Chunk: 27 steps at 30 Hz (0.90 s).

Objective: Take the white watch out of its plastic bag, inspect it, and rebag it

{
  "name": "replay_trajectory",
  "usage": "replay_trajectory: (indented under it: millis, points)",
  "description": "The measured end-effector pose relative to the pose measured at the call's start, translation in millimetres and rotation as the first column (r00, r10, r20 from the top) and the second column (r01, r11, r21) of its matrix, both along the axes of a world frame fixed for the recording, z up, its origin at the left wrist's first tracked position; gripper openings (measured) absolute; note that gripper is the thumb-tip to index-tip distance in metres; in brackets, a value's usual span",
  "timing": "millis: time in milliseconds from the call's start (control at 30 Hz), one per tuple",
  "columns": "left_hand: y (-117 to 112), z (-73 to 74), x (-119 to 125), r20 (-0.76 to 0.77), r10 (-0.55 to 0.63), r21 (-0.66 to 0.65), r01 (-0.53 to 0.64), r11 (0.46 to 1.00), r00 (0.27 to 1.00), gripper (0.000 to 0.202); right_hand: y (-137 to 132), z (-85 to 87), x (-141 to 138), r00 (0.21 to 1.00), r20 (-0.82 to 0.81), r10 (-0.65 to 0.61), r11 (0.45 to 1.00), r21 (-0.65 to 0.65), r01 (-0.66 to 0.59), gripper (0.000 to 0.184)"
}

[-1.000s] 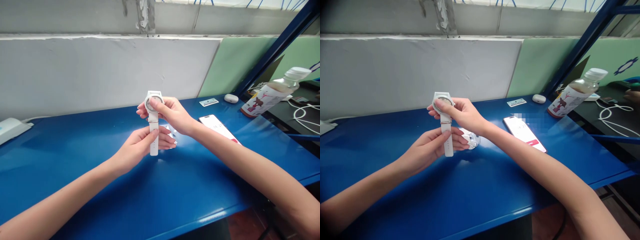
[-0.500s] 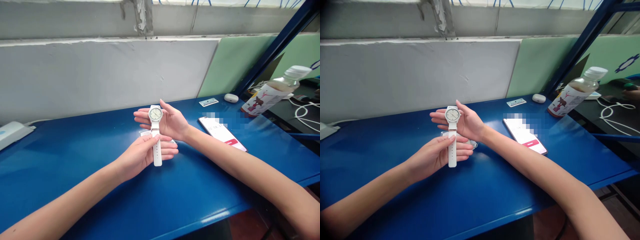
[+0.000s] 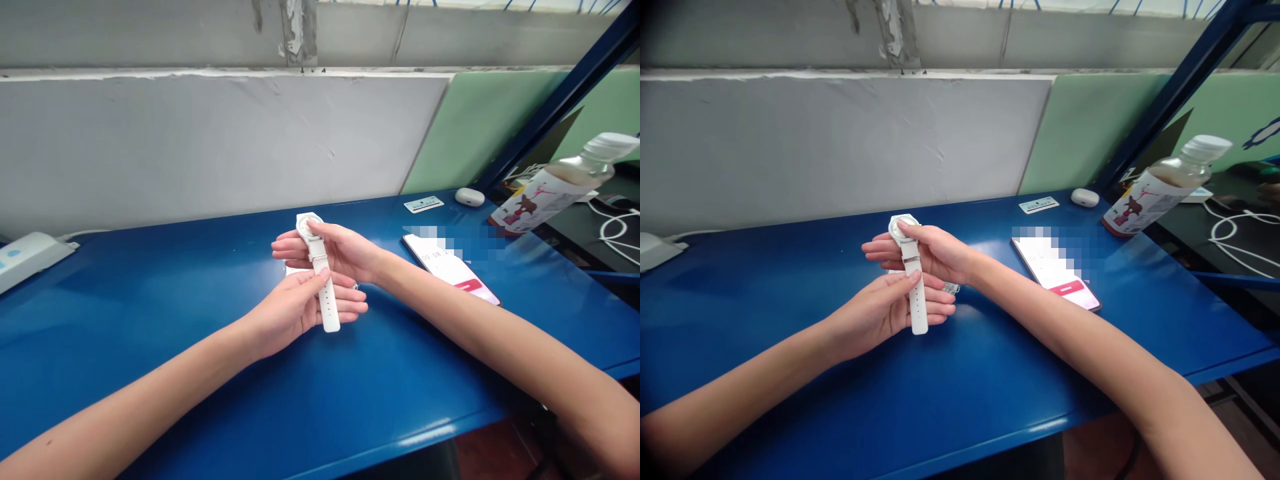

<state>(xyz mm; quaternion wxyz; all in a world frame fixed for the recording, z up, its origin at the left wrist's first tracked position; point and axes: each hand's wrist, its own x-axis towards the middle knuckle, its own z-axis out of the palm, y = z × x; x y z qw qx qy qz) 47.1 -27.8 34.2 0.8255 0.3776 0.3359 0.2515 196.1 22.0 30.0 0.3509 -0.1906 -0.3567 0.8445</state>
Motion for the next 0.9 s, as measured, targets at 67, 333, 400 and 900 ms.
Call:
replay_trajectory:
  millis: [67,333,400,900]
  points:
    - [1,-0.6,-1,0.015,-0.01,0.005,0.01,1.0,1.0,0.035,1,-1.6,1,1.0,0.0,-0.011,0.999,0.043,0.011,0.038]
    - [4,1.4,-2,0.051,-0.026,0.022,0.025,0.999,0.998,0.034,3,2.0,5,0.995,0.064,-0.071,0.986,0.153,0.06,0.026]
    - [4,3.1,-1,0.027,-0.008,0.008,0.007,1.0,1.0,0.034,3,4.6,5,0.991,0.091,-0.1,0.989,0.118,0.089,0.026]
    - [6,9.1,1,-0.114,0.087,-0.065,-0.095,0.993,0.99,0.034,7,6.0,7,0.995,0.062,-0.079,0.996,0.032,0.077,0.047]
